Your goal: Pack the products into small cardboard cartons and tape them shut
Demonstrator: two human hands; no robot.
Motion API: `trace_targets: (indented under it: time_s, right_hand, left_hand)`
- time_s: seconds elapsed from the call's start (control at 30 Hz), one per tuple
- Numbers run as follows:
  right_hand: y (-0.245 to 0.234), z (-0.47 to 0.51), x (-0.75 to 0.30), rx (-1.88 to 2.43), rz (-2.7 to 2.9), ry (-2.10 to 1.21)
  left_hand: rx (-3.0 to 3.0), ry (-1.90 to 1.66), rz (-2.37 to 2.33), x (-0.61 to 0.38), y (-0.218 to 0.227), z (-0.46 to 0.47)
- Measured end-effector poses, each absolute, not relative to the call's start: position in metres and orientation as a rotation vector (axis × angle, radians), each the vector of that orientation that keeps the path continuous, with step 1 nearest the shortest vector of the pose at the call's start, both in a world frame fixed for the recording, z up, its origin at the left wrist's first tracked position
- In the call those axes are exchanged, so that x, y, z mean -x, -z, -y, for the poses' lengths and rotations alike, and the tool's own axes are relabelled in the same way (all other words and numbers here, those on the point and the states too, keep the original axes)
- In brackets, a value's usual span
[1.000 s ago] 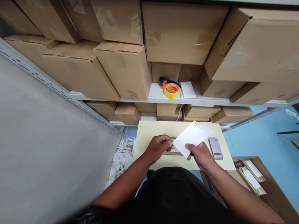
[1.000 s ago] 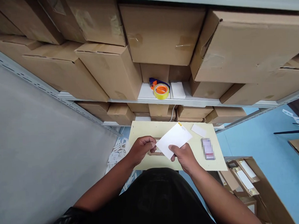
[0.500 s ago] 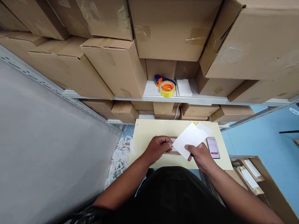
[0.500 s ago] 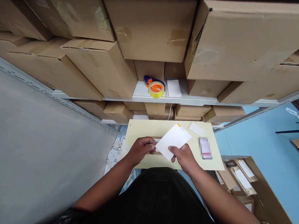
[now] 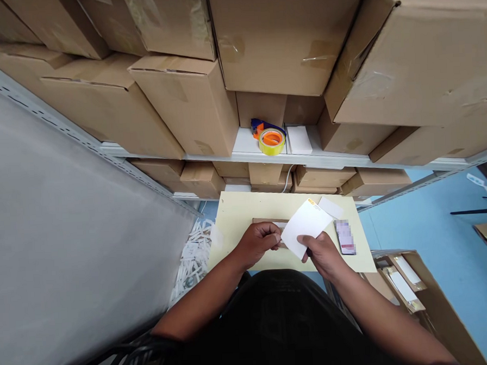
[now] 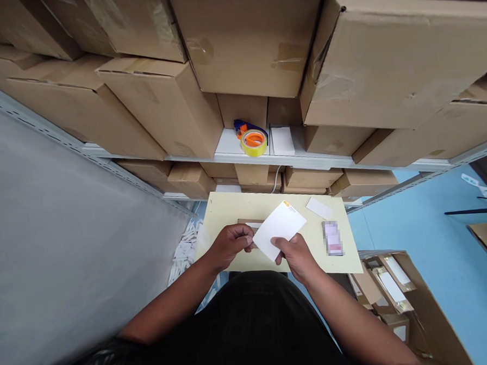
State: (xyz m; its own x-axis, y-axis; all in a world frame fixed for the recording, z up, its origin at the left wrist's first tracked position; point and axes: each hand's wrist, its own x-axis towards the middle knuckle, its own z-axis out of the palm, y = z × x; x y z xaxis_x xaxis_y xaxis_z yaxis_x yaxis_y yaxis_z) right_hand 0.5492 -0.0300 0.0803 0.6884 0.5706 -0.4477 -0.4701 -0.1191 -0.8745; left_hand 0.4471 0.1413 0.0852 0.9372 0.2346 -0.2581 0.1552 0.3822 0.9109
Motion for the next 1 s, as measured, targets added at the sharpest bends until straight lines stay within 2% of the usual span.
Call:
trace_targets:
  time_s: [0.07, 0.2, 0.27, 0.4, 0.77, 1.0]
  right_hand:
    - [-0.071, 0.030, -0.554, 1.492, 0.112, -0.834]
    - [-0.065, 0.036, -0.560, 1.727, 0.230, -0.355]
    - [-0.071, 0.036, -0.556, 1.780, 0.446, -0.261]
    - [-0.083, 0.026, -0.539, 1.707, 0.784, -0.509]
    - [-0.066, 0.002, -0.540, 1.667, 0.398, -0.693]
    - [-0.066, -0.009, -0.563, 1.652, 0.236, -0.651]
  left_hand:
    - [-1.200, -0.081, -0.396, -0.446, -0.083, -0.139]
    - [-1.276, -0.141, -0.457, -0.445, -0.079, -0.133]
    - [-1.335, -0.160, -0.473, -0.444, -0.076, -0.130]
    - [-1.404, -0.181, -0.462, -0.444, -0.069, -0.126]
    - [-1.452, -0.249, -0.560, -0.420, -0.049, -0.126]
    - [-1.666, -0.212, -0.904, -0.344, 0.020, -0.179]
